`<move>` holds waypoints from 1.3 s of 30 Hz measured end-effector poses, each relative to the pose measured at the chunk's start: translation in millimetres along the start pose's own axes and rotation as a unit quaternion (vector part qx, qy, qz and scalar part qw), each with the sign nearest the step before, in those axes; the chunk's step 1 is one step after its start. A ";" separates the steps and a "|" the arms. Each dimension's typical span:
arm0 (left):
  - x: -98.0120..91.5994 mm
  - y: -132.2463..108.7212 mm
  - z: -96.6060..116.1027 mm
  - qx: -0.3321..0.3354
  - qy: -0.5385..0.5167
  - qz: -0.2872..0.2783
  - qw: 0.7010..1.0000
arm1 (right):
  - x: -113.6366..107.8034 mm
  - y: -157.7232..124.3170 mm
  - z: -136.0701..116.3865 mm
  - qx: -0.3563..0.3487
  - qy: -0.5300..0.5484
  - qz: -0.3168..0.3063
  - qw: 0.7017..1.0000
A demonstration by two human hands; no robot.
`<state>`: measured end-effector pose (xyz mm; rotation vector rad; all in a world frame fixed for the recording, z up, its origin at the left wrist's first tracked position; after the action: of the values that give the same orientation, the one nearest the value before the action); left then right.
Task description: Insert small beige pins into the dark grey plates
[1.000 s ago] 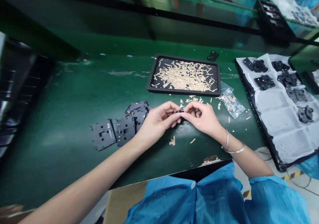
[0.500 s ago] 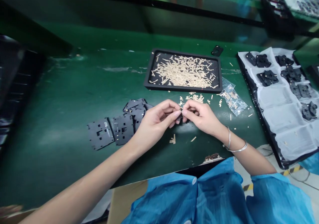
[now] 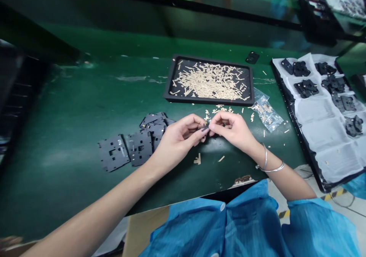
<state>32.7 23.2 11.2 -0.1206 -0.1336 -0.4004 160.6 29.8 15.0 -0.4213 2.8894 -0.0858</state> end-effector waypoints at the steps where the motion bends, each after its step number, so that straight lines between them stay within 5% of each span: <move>1: -1.0 0.1 1.1 0.007 -0.001 0.006 1.000 | 1.4 0.3 0.1 0.005 0.013 -0.012 1.000; 6: -4.0 -1.5 6.7 0.038 -0.007 0.011 0.999 | 7.1 -0.2 1.3 0.026 0.035 -0.054 0.998; 13: -4.3 -1.3 7.0 0.014 -0.037 -0.018 0.999 | -3.9 -1.3 -2.3 -0.003 0.024 0.013 1.000; 20: -1.0 0.4 2.4 -0.005 -0.137 -0.046 0.989 | 6.9 -1.7 -0.5 0.014 0.060 -0.090 0.994; 30: -17.2 -0.6 8.7 0.027 -0.053 0.046 0.997 | 8.7 -2.6 -5.7 -0.017 0.006 -0.111 0.994; 32: -20.6 -1.4 14.3 0.025 -0.029 0.035 0.999 | 3.1 -2.6 -5.8 -0.018 0.005 -0.083 0.996; 39: -3.3 -5.5 16.1 -0.099 0.084 -0.144 0.981 | -24.1 -0.2 -2.0 -0.013 0.011 0.098 0.995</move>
<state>25.7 21.7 27.0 -0.2650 0.0571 -0.7105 182.7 36.6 22.0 -0.1412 2.9394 -0.0205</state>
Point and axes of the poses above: each hand's wrist, its own y-axis towards the middle knuckle, its own x-axis out of the palm, z = x × y, the point moved 6 cm from there along y, towards the middle knuckle, and after that the axes turned 10 degrees about -y, right-handed, at the moved point
